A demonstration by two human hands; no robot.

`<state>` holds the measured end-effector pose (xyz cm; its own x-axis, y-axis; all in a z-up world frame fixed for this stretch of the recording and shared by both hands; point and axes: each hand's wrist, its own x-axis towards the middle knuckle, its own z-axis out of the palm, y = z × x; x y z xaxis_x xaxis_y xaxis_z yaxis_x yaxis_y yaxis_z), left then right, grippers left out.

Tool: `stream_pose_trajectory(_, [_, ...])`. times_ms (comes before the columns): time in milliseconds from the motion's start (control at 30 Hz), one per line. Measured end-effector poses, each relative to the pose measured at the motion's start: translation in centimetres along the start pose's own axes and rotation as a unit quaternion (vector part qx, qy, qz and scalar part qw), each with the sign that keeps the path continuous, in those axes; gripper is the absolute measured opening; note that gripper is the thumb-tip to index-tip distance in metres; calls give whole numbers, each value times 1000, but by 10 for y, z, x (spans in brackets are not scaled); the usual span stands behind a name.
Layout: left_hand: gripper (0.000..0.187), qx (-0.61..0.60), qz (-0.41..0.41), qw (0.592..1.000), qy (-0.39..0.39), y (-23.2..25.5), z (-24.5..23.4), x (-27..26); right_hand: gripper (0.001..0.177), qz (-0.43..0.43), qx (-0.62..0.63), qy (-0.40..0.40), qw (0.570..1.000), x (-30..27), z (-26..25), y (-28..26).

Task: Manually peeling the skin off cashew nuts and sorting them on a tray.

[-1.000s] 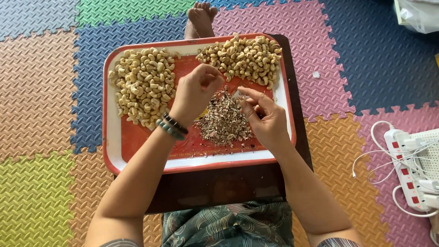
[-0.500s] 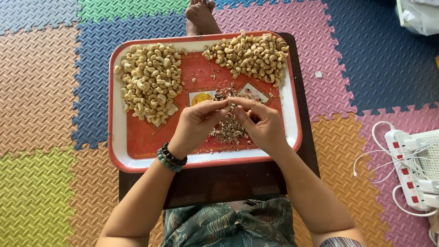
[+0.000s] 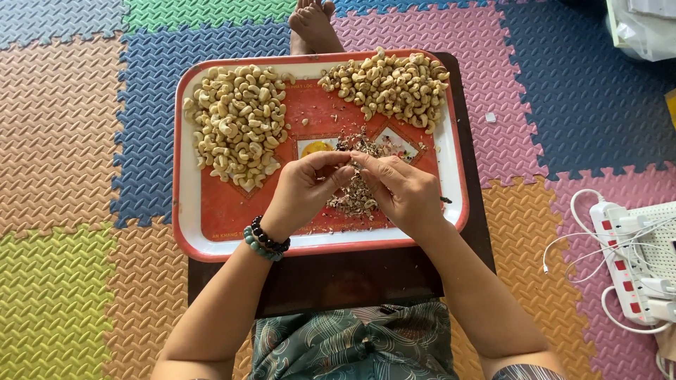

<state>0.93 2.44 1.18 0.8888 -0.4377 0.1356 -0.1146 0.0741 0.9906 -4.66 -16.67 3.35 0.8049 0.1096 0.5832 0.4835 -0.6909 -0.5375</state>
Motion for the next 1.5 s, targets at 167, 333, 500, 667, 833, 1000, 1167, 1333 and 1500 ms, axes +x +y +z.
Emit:
stream_pose_trajectory(167, [25, -36, -39, 999, -13, 3, 5, 0, 26, -24, -45, 0, 999, 3, 0, 1])
stream_pose_trajectory(333, [29, -36, -20, 999, -13, 4, 7, 1, 28, 40, 38, 0, 998, -4, 4, 8])
stream_pose_trajectory(500, [27, -24, -12, 1000, -12, -9, 3, 0, 26, 54, 53, 0, 997, 0, -1, 2])
stream_pose_trajectory(667, [29, -58, -65, 996, -15, 6, 4, 2, 30, -51, -82, -12, 995, -2, -3, 7])
stream_pose_trajectory(833, [34, -71, -89, 993, -5, 4, 10, 1, 33, -107, -226, -16, 968, -5, -3, 14])
stream_pose_trajectory(1000, [24, 89, 19, 994, 55, 2, 8, 2, 27, 100, 95, 24, 990, 1, -1, 3])
stream_pose_trajectory(1167, [18, 114, 61, 989, 76, 4, 10, 1, 25, 140, 136, 10, 981, 2, 0, -5])
stream_pose_trajectory(1333, [19, 152, 122, 977, 88, 11, 10, -1, 24, 141, 150, 5, 979, 4, 1, -9])
stream_pose_trajectory(1500, [18, 178, 150, 968, 92, 9, 11, -1, 23, 128, 157, 18, 979, 1, 3, -10])
